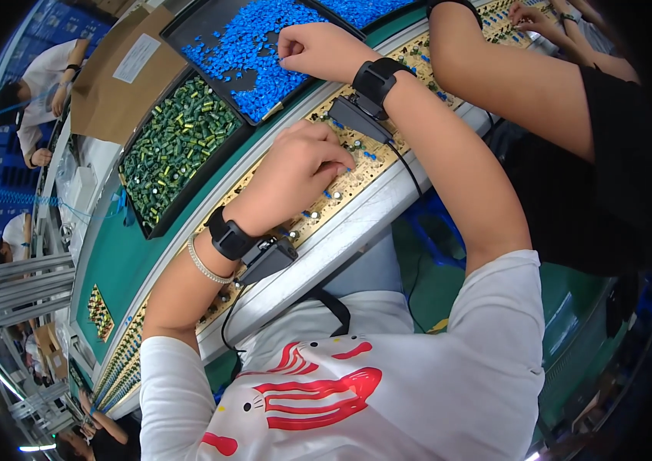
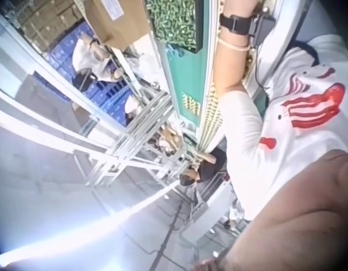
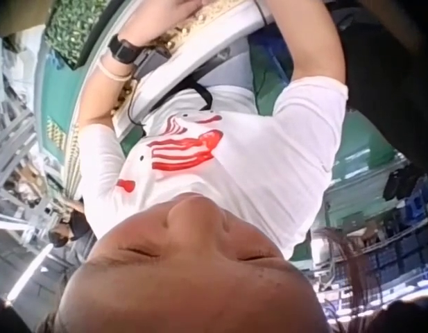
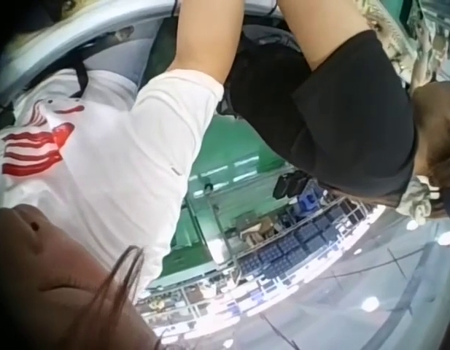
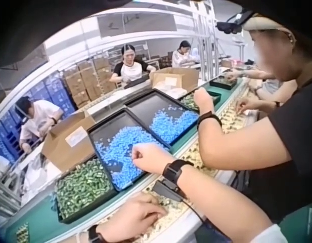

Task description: Manual assembly of small electronic components onto a carrier strip at a factory workbench.

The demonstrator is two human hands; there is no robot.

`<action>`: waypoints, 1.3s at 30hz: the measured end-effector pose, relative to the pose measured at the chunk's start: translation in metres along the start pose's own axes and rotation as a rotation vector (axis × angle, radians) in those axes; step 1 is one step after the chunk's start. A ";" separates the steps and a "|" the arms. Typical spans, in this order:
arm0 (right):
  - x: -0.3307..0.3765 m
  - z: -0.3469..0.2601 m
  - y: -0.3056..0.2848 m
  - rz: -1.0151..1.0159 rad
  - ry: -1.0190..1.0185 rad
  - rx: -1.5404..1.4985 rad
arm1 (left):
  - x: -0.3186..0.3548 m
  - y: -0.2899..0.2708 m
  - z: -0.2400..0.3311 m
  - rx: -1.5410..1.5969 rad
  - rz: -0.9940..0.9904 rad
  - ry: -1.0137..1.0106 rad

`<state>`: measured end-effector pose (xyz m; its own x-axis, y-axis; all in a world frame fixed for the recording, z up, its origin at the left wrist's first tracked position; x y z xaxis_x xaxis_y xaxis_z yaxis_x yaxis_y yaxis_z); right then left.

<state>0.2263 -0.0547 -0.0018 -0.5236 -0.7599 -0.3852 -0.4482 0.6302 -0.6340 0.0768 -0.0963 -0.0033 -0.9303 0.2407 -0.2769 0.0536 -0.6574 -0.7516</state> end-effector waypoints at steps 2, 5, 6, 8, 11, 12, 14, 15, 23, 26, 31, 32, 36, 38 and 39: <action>0.001 0.001 -0.002 0.022 -0.018 -0.016 | 0.000 0.000 0.001 -0.003 -0.001 0.000; 0.001 -0.004 -0.006 0.047 -0.034 -0.047 | 0.002 -0.002 0.002 -0.066 -0.013 -0.001; 0.002 -0.004 -0.007 0.053 -0.028 -0.057 | 0.002 -0.002 0.002 -0.065 -0.006 0.007; 0.003 -0.005 -0.009 0.056 -0.015 -0.074 | 0.003 -0.004 0.003 -0.064 0.002 0.015; 0.004 -0.004 -0.010 0.050 0.005 -0.068 | 0.002 -0.004 0.007 -0.109 -0.005 0.037; 0.004 -0.002 -0.009 0.043 0.015 -0.045 | 0.002 -0.004 0.009 -0.107 -0.009 0.048; 0.004 0.001 -0.009 0.073 0.013 -0.067 | 0.002 -0.003 0.011 -0.106 -0.013 0.060; 0.003 0.002 -0.010 0.102 0.010 -0.089 | 0.003 -0.003 0.012 -0.095 -0.003 0.073; 0.020 -0.017 -0.031 0.186 0.136 -0.306 | 0.012 -0.010 0.023 -0.177 -0.003 0.132; 0.049 -0.038 -0.041 0.167 0.066 -0.410 | 0.017 -0.032 0.029 -0.177 0.044 0.053; 0.135 -0.049 -0.041 -0.015 0.432 -0.280 | 0.062 -0.148 -0.019 -0.295 0.296 -0.192; 0.148 -0.048 -0.041 -0.056 0.444 -0.258 | 0.070 -0.164 -0.038 -0.327 0.318 -0.288; 0.171 -0.060 -0.024 -0.105 0.410 -0.137 | 0.113 -0.172 -0.098 -0.422 0.314 -0.313; 0.168 -0.067 -0.020 -0.062 0.349 -0.009 | 0.119 -0.161 -0.098 -0.514 0.287 -0.227; 0.168 -0.066 -0.017 -0.062 0.351 -0.003 | 0.117 -0.160 -0.094 -0.509 0.289 -0.225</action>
<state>0.0980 -0.1826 -0.0119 -0.7118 -0.6964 -0.0919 -0.4889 0.5851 -0.6470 -0.0068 0.1038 0.0282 -0.9028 -0.0886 -0.4209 0.4295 -0.2377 -0.8712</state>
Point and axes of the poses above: each hand's wrist, its own x-axis away from the middle knuckle, its own y-axis out of the palm, z = x × y, the point moved 10 cm from there along -x, towards the middle knuckle, and after that the axes turned 5 degrees about z, right-handed, at the moved point
